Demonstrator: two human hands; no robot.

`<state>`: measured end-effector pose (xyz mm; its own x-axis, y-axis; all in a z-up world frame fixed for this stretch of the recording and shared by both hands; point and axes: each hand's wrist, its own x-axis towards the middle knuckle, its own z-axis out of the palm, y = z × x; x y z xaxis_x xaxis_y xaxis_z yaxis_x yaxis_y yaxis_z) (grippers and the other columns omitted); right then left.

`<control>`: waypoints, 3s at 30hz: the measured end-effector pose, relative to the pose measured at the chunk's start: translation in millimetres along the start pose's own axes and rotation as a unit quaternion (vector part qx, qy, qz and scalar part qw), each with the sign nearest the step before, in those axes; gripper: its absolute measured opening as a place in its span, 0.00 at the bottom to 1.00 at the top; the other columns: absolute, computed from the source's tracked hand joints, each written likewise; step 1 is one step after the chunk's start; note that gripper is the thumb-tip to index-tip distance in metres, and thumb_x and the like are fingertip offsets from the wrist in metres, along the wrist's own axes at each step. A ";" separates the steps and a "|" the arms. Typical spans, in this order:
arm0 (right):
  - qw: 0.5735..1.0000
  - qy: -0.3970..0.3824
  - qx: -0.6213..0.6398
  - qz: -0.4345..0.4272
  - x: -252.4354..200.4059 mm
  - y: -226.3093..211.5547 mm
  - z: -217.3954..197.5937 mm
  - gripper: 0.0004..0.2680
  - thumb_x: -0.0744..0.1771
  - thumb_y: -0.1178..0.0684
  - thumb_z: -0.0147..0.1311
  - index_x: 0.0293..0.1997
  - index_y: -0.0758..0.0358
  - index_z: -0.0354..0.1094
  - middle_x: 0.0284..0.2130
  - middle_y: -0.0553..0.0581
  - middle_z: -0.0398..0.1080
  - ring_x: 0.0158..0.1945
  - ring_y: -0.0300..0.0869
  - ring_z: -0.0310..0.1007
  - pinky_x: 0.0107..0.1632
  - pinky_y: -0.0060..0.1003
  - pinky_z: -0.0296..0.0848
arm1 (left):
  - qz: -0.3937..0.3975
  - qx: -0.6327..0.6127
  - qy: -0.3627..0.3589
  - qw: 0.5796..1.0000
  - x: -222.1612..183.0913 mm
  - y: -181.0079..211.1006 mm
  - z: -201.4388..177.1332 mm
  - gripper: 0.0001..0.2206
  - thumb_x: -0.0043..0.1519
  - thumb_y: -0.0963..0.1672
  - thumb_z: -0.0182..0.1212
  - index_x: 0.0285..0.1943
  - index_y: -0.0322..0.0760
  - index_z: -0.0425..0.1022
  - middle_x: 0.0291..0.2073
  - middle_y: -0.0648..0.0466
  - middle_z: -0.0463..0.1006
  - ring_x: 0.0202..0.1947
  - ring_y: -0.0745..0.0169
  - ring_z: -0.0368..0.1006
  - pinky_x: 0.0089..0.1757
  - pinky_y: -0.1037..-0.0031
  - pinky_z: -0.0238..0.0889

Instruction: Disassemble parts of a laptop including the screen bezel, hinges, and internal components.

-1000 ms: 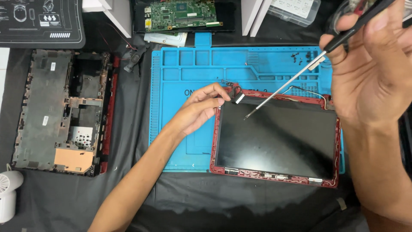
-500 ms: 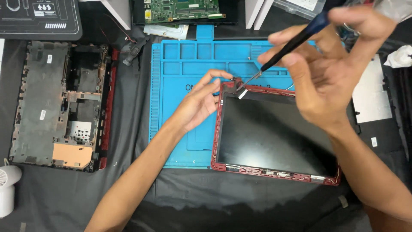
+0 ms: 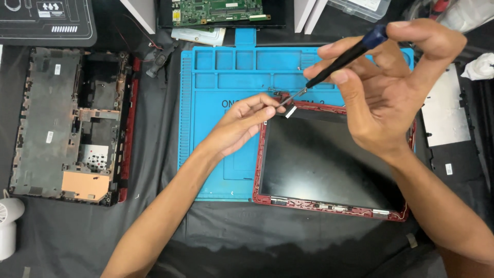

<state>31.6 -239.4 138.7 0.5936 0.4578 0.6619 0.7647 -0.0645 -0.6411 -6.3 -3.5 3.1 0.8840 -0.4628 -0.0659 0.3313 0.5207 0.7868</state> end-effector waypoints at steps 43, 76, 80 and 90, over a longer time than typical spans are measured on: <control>0.998 0.018 0.056 0.032 -16.9 33.6 10.3 0.22 0.73 0.74 0.60 0.63 0.59 0.45 0.52 0.59 0.59 0.48 0.42 0.71 0.54 0.35 0.81 | 0.065 0.194 0.100 0.974 -1.7 0.2 24.5 0.06 0.71 0.44 0.57 0.47 0.36 0.73 0.48 0.58 0.67 0.40 0.75 0.60 0.40 0.83 0.56; 0.994 0.099 0.044 0.000 -13.8 32.8 23.7 0.15 0.68 0.69 0.68 0.52 0.64 0.60 0.39 0.56 0.64 0.40 0.38 0.65 0.43 0.29 0.71 | -0.063 0.249 0.024 0.966 -11.7 72.4 18.0 0.07 0.64 0.45 0.64 0.40 0.37 0.82 0.53 0.45 0.81 0.71 0.52 0.65 0.65 0.63 0.54; 0.992 0.119 0.041 -0.007 -10.8 31.0 26.2 0.16 0.68 0.68 0.69 0.53 0.64 0.60 0.40 0.57 0.63 0.41 0.39 0.67 0.45 0.29 0.72 | -0.090 0.223 0.040 0.970 -16.4 92.7 22.3 0.07 0.64 0.45 0.63 0.40 0.37 0.81 0.57 0.45 0.79 0.73 0.55 0.62 0.64 0.65 0.54; 0.985 0.168 0.015 0.046 -17.6 -8.2 -71.4 0.18 0.75 0.71 0.60 0.65 0.66 0.49 0.50 0.59 0.67 0.48 0.40 0.73 0.53 0.31 0.77 | 0.121 0.580 0.104 0.799 31.7 66.2 67.6 0.05 0.60 0.41 0.69 0.41 0.34 0.80 0.41 0.49 0.80 0.46 0.53 0.75 0.46 0.67 0.68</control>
<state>32.8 -310.2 160.0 0.7134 0.1311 0.6883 0.6989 -0.0628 -0.7124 21.4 -32.1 94.6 0.9513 -0.2578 0.1687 -0.2798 -0.4936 0.8234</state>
